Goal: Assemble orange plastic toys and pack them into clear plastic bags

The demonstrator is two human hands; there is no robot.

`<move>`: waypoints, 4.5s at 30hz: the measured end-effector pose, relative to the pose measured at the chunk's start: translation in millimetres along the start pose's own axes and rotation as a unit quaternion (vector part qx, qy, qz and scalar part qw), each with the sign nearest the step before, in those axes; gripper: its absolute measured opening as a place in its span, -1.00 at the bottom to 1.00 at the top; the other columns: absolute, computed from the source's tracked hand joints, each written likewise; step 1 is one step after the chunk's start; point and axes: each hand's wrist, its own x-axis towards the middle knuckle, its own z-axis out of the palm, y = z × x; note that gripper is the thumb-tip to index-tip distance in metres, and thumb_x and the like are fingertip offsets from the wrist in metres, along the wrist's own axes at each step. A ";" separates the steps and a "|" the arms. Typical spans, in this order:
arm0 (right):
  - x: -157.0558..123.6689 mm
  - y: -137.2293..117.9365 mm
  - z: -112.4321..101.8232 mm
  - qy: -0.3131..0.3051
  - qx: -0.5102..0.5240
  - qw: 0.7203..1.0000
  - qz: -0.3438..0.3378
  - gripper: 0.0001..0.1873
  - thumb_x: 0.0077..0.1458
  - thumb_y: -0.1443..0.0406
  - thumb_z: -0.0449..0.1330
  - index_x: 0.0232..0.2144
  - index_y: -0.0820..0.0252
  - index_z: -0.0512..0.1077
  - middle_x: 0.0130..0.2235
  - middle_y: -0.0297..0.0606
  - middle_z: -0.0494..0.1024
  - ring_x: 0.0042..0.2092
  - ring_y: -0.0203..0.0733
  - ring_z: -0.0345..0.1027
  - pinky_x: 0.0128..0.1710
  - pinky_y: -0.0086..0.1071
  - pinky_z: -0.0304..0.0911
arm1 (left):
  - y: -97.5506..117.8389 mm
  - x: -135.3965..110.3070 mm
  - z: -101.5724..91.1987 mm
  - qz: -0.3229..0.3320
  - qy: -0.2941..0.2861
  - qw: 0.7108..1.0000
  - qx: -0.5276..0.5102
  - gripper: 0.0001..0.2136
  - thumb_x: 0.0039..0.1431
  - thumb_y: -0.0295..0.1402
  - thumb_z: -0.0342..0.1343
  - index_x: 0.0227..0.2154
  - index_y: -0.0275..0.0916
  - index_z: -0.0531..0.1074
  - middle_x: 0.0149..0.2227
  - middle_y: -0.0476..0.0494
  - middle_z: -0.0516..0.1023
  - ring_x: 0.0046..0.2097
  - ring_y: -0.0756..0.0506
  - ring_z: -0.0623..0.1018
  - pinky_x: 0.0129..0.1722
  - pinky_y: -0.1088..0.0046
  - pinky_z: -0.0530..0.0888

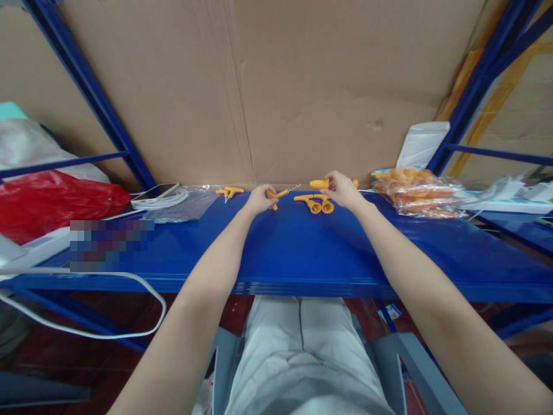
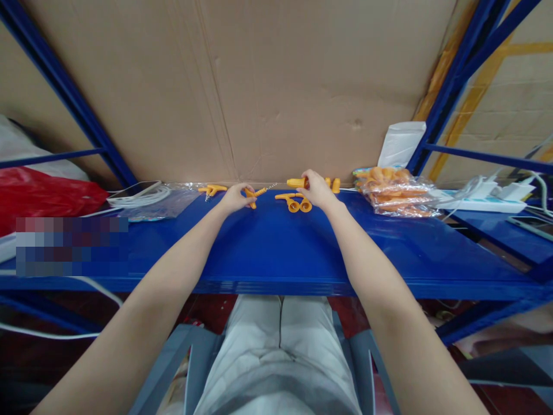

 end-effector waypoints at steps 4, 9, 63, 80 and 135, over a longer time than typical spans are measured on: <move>-0.2 -1.7 -2.1 -0.003 -0.012 0.999 -0.032 -0.73 -0.02 0.30 0.25 -0.21 0.16 0.36 -0.16 -0.11 0.46 -0.13 -0.03 0.38 -0.09 -0.11 0.30 | -0.1 -0.1 1.4 -0.004 0.003 1.000 0.003 -0.80 -0.02 -0.56 0.25 -0.32 -0.32 0.39 -0.37 -0.09 0.54 -0.51 0.08 0.51 -0.48 0.59 0.47; -1.4 -6.4 2.8 -0.034 0.000 0.999 -0.037 -0.69 -0.02 0.31 0.26 -0.17 0.20 0.38 -0.15 -0.11 0.46 -0.16 -0.05 0.39 -0.11 -0.11 0.31 | 3.7 -3.4 -1.1 0.015 0.007 0.998 0.066 -0.80 -0.04 -0.53 0.24 -0.31 -0.31 0.42 -0.40 -0.08 0.54 -0.51 0.03 0.52 -0.46 0.55 0.46; -1.7 -19.5 4.8 -0.029 0.007 0.998 -0.057 -0.67 0.01 0.33 0.22 -0.11 0.19 0.40 -0.13 -0.12 0.47 -0.17 -0.07 0.39 -0.09 -0.12 0.32 | -5.6 0.9 -2.5 0.098 -0.004 0.992 0.075 -0.83 -0.11 -0.48 0.25 -0.39 -0.28 0.43 -0.39 -0.07 0.55 -0.44 0.03 0.51 -0.38 0.55 0.46; -5.6 -34.1 14.6 -0.065 0.036 0.996 -0.040 -0.68 0.01 0.29 0.27 -0.14 0.26 0.46 -0.16 -0.07 0.52 -0.18 -0.07 0.43 -0.12 -0.15 0.34 | 11.8 -6.2 7.6 0.114 -0.022 0.989 0.093 -0.83 -0.08 -0.51 0.26 -0.36 -0.31 0.44 -0.32 -0.12 0.56 -0.46 0.03 0.53 -0.36 0.50 0.47; -8.8 -71.7 -1.5 -0.150 0.329 0.867 0.344 -0.61 0.23 0.10 0.09 -0.52 0.26 0.31 -0.65 -0.25 0.48 -0.67 -0.32 0.34 -0.67 -0.51 0.29 | 12.3 -4.3 8.3 0.076 0.014 0.997 -0.003 -0.36 -0.14 -0.59 0.32 0.05 -0.21 0.27 -0.12 -0.12 0.46 -0.38 0.03 0.54 -0.26 0.38 0.52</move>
